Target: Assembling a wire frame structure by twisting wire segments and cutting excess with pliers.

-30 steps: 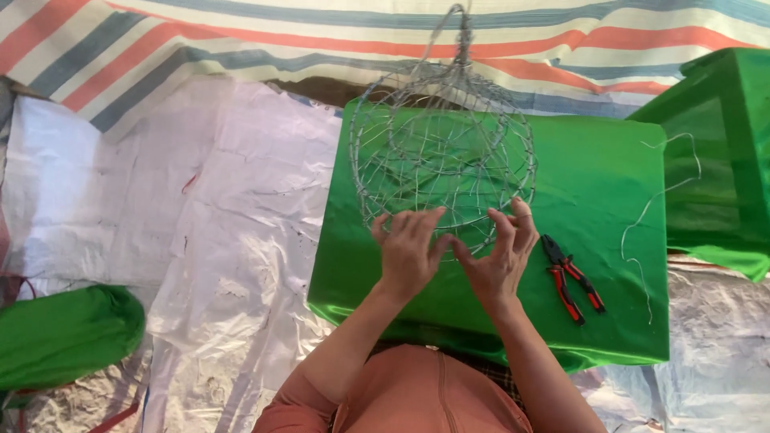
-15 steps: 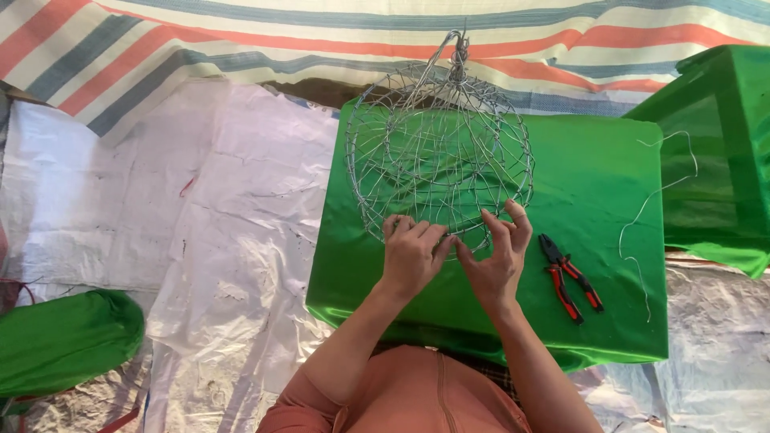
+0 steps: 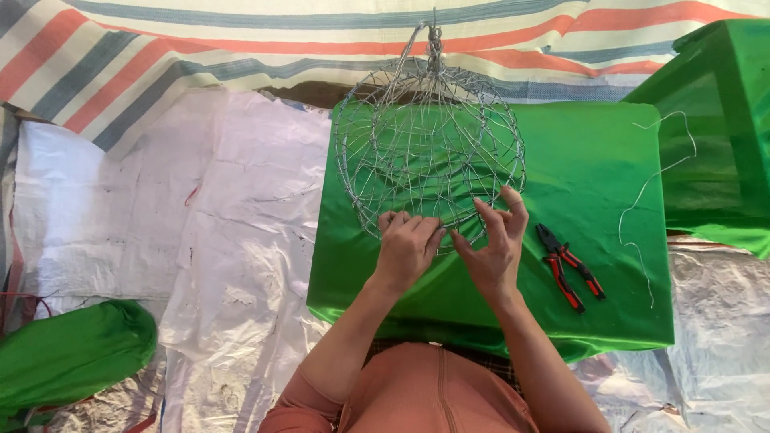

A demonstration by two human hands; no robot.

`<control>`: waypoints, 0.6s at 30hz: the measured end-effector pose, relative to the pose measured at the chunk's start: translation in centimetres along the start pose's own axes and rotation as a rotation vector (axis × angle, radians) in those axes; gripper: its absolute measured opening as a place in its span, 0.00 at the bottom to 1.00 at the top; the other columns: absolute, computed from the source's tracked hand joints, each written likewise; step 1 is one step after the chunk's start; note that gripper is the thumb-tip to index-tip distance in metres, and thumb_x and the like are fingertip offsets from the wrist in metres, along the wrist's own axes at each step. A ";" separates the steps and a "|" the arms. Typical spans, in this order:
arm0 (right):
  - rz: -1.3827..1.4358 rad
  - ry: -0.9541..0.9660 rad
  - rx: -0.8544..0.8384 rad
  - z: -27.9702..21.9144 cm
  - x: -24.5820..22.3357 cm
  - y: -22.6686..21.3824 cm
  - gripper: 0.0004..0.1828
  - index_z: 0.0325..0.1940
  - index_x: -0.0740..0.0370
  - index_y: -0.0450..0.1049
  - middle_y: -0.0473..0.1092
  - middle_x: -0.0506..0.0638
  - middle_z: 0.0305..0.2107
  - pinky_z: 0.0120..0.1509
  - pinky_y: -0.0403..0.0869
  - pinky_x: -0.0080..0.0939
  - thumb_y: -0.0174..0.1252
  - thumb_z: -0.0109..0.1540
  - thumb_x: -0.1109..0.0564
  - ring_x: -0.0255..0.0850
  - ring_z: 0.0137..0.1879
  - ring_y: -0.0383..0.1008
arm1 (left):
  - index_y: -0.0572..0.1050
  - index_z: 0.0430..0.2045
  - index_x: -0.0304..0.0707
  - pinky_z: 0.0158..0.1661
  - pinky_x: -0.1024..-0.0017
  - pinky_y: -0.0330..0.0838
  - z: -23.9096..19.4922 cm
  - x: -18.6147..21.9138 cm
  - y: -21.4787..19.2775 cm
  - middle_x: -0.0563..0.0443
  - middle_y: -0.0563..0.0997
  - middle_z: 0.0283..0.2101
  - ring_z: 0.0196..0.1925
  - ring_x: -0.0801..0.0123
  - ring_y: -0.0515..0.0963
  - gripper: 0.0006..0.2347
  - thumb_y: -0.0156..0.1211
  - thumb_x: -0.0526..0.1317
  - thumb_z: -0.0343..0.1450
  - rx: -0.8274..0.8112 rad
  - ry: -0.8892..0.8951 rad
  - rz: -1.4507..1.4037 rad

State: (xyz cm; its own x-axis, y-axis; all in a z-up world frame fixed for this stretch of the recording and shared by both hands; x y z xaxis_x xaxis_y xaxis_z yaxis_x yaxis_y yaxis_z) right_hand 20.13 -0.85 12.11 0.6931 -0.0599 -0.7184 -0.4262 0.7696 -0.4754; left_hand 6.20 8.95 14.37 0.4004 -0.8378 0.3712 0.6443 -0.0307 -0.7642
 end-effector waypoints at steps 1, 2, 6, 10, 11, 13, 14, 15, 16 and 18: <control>-0.001 0.001 0.001 0.2 0.5 0.1 0.37 0.64 0.52 0.75 0.52 0.58 0.71 0.57 0.78 0.58 0.78 0.51 0.56 0.55 0.54 0.75 | 0.78 0.34 0.48 0.48 0.57 0.66 0.4 -0.1 0.1 0.54 0.76 0.24 0.30 0.59 0.79 0.07 0.57 0.47 0.75 -0.001 0.001 -0.001; -0.011 -0.015 0.004 0.4 1.0 0.2 0.39 0.64 0.53 0.75 0.51 0.60 0.71 0.58 0.78 0.58 0.79 0.50 0.54 0.56 0.54 0.74 | 0.79 0.34 0.48 0.48 0.56 0.66 0.8 -0.2 0.2 0.55 0.77 0.24 0.29 0.61 0.78 0.08 0.56 0.48 0.76 -0.013 -0.014 -0.017; -0.052 -0.096 0.001 3.2 0.9 -0.2 0.40 0.66 0.54 0.74 0.52 0.61 0.70 0.57 0.79 0.58 0.79 0.51 0.50 0.59 0.55 0.75 | 0.80 0.35 0.50 0.50 0.53 0.65 3.5 -0.8 -0.1 0.54 0.79 0.25 0.31 0.58 0.81 0.08 0.56 0.49 0.75 0.002 -0.012 -0.019; -0.047 -0.058 -0.023 5.3 -0.8 -1.2 0.41 0.67 0.52 0.75 0.51 0.57 0.71 0.52 0.81 0.56 0.79 0.50 0.57 0.54 0.50 0.77 | 0.80 0.33 0.50 0.48 0.59 0.64 5.4 -0.2 -1.3 0.56 0.80 0.25 0.30 0.59 0.81 0.05 0.60 0.45 0.73 0.009 -0.044 -0.104; -0.026 -0.044 -0.029 5.4 -1.0 -1.2 0.39 0.66 0.52 0.76 0.51 0.58 0.71 0.51 0.81 0.57 0.79 0.51 0.57 0.53 0.49 0.77 | 0.80 0.33 0.50 0.49 0.59 0.64 5.3 -0.2 -1.3 0.56 0.81 0.26 0.30 0.59 0.81 0.05 0.61 0.45 0.73 0.002 -0.057 -0.110; -0.004 -0.031 -0.039 5.4 -0.7 -1.2 0.37 0.66 0.52 0.77 0.52 0.59 0.71 0.50 0.81 0.58 0.78 0.52 0.57 0.53 0.49 0.77 | 0.80 0.33 0.50 0.49 0.58 0.64 5.2 -0.1 -1.2 0.56 0.82 0.26 0.30 0.59 0.82 0.05 0.61 0.45 0.73 -0.004 -0.073 -0.114; -0.012 -0.038 -0.039 5.2 -0.4 -1.1 0.38 0.66 0.52 0.76 0.51 0.58 0.72 0.51 0.80 0.58 0.78 0.51 0.56 0.55 0.51 0.76 | 0.80 0.33 0.50 0.49 0.58 0.64 5.1 0.0 -1.1 0.55 0.82 0.27 0.31 0.58 0.82 0.05 0.62 0.45 0.73 0.002 -0.076 -0.093; -0.023 -0.045 -0.036 5.0 0.0 -1.2 0.39 0.67 0.52 0.76 0.51 0.58 0.72 0.52 0.80 0.58 0.79 0.51 0.56 0.56 0.53 0.75 | 0.80 0.33 0.50 0.49 0.57 0.65 5.1 0.3 -1.0 0.55 0.82 0.27 0.32 0.57 0.82 0.05 0.62 0.46 0.72 0.007 -0.077 -0.076; -0.024 -0.044 -0.038 4.6 0.1 -1.3 0.39 0.67 0.52 0.76 0.51 0.58 0.72 0.52 0.80 0.58 0.79 0.51 0.56 0.56 0.53 0.75 | 0.80 0.33 0.50 0.49 0.57 0.65 4.9 0.4 -0.9 0.55 0.82 0.27 0.32 0.57 0.82 0.05 0.62 0.46 0.72 0.007 -0.078 -0.077; -0.080 -0.040 -0.006 3.8 0.3 -1.6 0.43 0.69 0.53 0.74 0.50 0.58 0.72 0.59 0.76 0.57 0.80 0.51 0.46 0.59 0.60 0.68 | 0.81 0.33 0.49 0.49 0.59 0.64 4.7 0.7 -0.6 0.55 0.82 0.26 0.31 0.59 0.82 0.05 0.62 0.46 0.72 0.007 -0.094 -0.102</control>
State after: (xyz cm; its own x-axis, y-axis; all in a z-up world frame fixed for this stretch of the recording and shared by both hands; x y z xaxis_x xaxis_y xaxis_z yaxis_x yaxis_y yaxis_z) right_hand 23.30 0.31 14.60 0.7477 -0.0956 -0.6571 -0.3719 0.7596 -0.5336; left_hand 9.21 10.94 17.59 0.3916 -0.7755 0.4952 0.6893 -0.1093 -0.7162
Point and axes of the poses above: each hand's wrist, its own z-axis towards the middle knuckle, its own y-axis out of the palm, x = y × z, the point moved 2 cm from there along z, towards the middle knuckle
